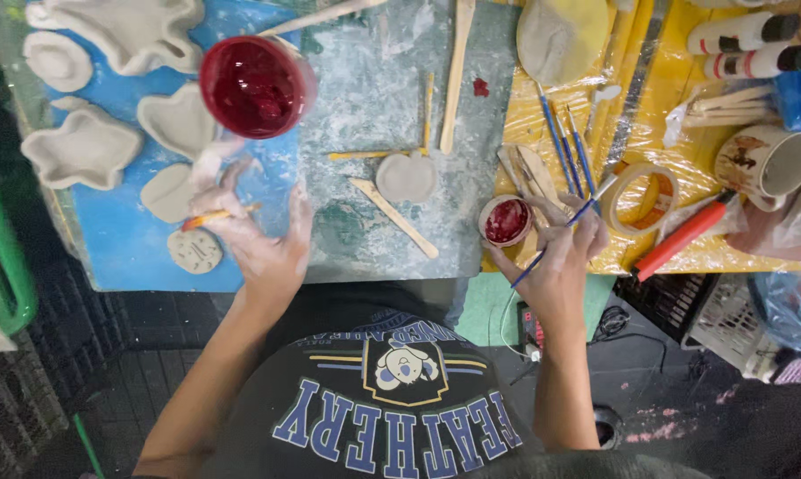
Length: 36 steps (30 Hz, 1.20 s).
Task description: The person paints a small clay object using red glaze and a fine brush, then cleans the brush in a container of water. They use a wooden stick to mix the glaze and paint onto the clay surface by hand.
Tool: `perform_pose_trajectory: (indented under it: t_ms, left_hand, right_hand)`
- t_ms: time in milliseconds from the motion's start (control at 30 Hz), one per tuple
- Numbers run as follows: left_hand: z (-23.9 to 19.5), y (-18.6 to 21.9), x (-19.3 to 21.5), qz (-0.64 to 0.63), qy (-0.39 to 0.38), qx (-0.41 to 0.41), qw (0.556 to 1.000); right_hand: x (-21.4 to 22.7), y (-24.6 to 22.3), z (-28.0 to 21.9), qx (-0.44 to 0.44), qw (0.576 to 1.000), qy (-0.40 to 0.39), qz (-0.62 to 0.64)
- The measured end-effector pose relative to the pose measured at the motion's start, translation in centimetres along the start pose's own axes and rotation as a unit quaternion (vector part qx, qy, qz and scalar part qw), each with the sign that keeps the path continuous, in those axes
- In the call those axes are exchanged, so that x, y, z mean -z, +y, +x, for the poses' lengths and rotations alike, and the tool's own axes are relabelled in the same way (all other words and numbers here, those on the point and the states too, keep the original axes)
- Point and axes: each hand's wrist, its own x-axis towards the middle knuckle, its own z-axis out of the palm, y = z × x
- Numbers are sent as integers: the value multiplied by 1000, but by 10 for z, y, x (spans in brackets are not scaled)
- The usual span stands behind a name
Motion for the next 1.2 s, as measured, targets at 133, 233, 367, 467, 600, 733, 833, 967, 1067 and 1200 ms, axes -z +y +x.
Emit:
perform_pose_trajectory:
  t_ms: [133,233,367,467,600,733,833,967,1067,1200]
  left_hand:
    - [2,-20,-18,54,35,44,997]
    - [22,-31,-27,-9,65,42,997]
    - [51,-31,-34,56,108,-2,993]
    - [60,-23,-25,15,39,111,993]
    - [58,-3,-4,-205,57,28,977]
    - [51,23,34,-54,-3,-7,999]
    - [49,32,54,32,-31,-90,995]
    - [25,38,86,21,-10,-65,998]
    - [5,40,123,-38,27,-155,987]
    - [-16,49,169,-64,-87,21,994]
  right_hand:
    - [11,-17,14,41,996,56,51]
    - [16,-40,37,64,981,69,170]
    - [5,-76,89,88,989,29,114]
    - [9,-108,127,155,976,67,135]
    - [40,-141,147,181,975,41,122]
    - [83,-174,154,260,951,-24,165]
    - [113,-194,154,379,895,-91,216]
    - [133,-202,151,402,894,-145,131]
    - [140,-208,146,422,886,-178,74]
    - [151,-230,138,523,825,-173,123]
